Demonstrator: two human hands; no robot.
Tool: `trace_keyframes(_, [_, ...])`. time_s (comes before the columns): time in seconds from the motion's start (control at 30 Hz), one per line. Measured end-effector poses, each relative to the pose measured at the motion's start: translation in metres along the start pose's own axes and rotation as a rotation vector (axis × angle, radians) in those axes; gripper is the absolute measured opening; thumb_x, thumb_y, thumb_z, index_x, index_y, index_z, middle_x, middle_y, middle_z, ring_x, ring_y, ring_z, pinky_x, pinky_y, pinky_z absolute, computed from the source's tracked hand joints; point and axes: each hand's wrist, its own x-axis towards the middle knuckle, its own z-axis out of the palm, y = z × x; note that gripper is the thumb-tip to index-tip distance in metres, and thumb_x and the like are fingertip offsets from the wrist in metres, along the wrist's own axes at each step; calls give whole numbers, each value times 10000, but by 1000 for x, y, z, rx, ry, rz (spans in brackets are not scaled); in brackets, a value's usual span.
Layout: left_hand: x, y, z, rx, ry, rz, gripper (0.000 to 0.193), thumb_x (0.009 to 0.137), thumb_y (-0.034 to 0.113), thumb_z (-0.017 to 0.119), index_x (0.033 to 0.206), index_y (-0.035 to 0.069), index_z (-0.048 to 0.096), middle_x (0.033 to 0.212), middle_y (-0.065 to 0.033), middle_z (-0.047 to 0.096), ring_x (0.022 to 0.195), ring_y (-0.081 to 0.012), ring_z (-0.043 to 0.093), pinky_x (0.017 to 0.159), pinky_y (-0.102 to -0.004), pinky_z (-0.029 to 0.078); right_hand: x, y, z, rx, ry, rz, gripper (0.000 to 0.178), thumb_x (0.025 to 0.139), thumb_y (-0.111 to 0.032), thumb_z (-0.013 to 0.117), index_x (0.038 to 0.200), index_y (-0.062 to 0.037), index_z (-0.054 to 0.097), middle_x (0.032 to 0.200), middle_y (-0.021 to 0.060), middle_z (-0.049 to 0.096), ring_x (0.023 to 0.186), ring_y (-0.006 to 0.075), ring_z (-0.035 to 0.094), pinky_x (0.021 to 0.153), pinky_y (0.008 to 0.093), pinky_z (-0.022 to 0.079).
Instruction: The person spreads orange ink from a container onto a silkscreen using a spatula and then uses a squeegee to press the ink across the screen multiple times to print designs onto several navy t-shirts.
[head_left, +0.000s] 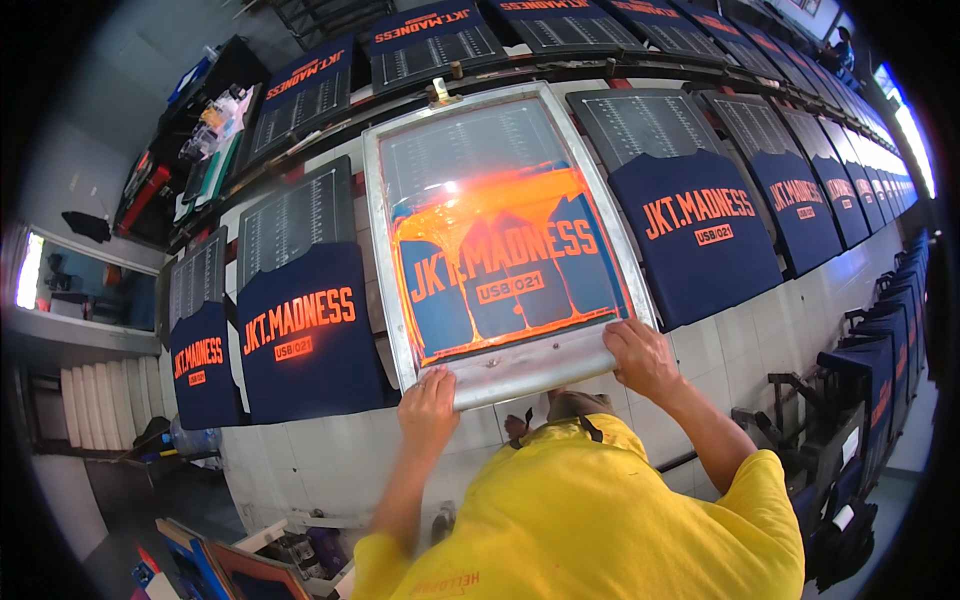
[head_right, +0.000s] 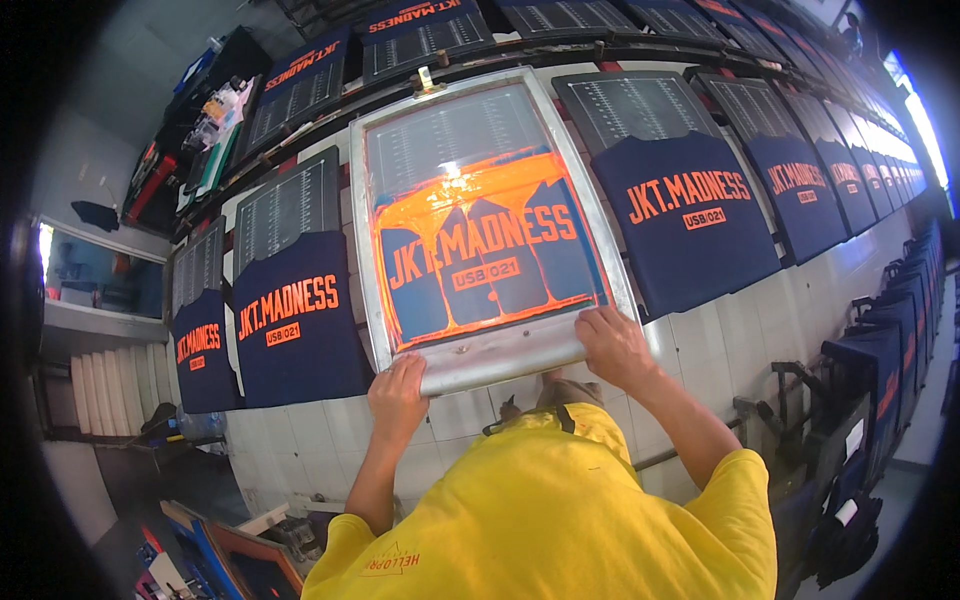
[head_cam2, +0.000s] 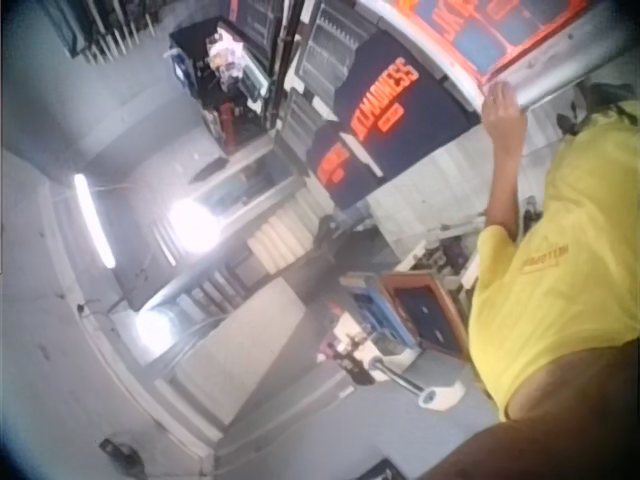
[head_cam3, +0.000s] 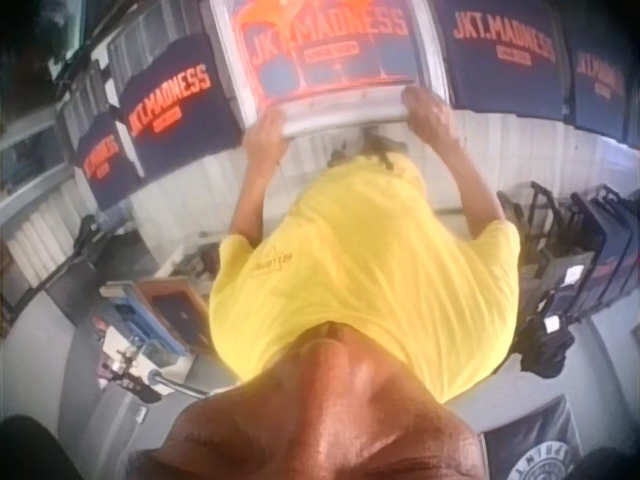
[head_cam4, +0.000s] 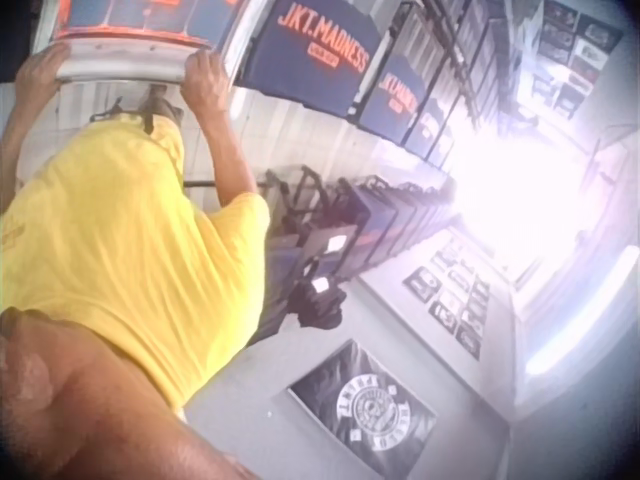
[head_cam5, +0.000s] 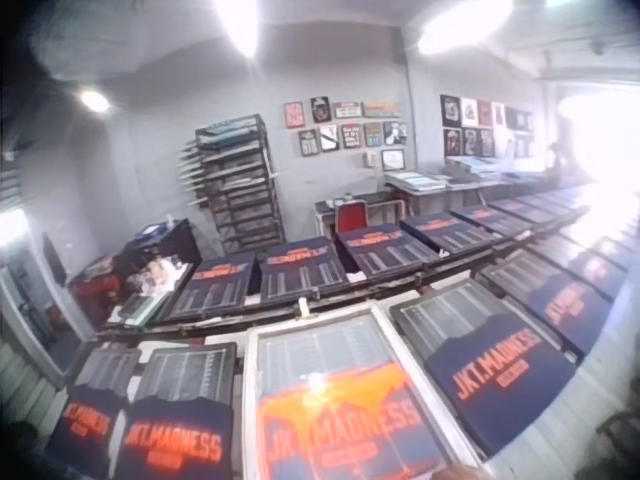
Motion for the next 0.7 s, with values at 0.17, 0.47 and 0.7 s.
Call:
trace_keyframes(0.17, [-16, -9, 19, -4, 23, 1, 389, 610, -39, 655, 989, 46, 684, 1081, -81, 708, 990, -247, 696, 721, -349, 528, -8, -6, 15, -18, -36, 17, 261, 652, -53, 650, 910, -31, 616, 987, 71, 630, 902, 250, 618, 756, 374, 548])
trace_keyframes(0.47, [66, -62, 40, 66, -44, 62, 320, 670, 17, 672, 986, 62, 702, 1083, -82, 721, 954, -231, 720, 652, -324, 531, 69, 46, 45, -75, 3, -8, 235, 650, -37, 637, 881, -25, 600, 972, 98, 630, 848, 272, 607, 733, 368, 544])
trace_keyframes(0.7, [159, -105, 58, 36, -14, 28, 291, 624, -16, 672, 896, 87, 669, 922, -65, 701, 717, -267, 667, 635, -369, 550, 157, 94, 52, -80, -100, 37, 225, 641, -20, 687, 850, -34, 606, 918, 107, 645, 873, 296, 630, 731, 412, 546])
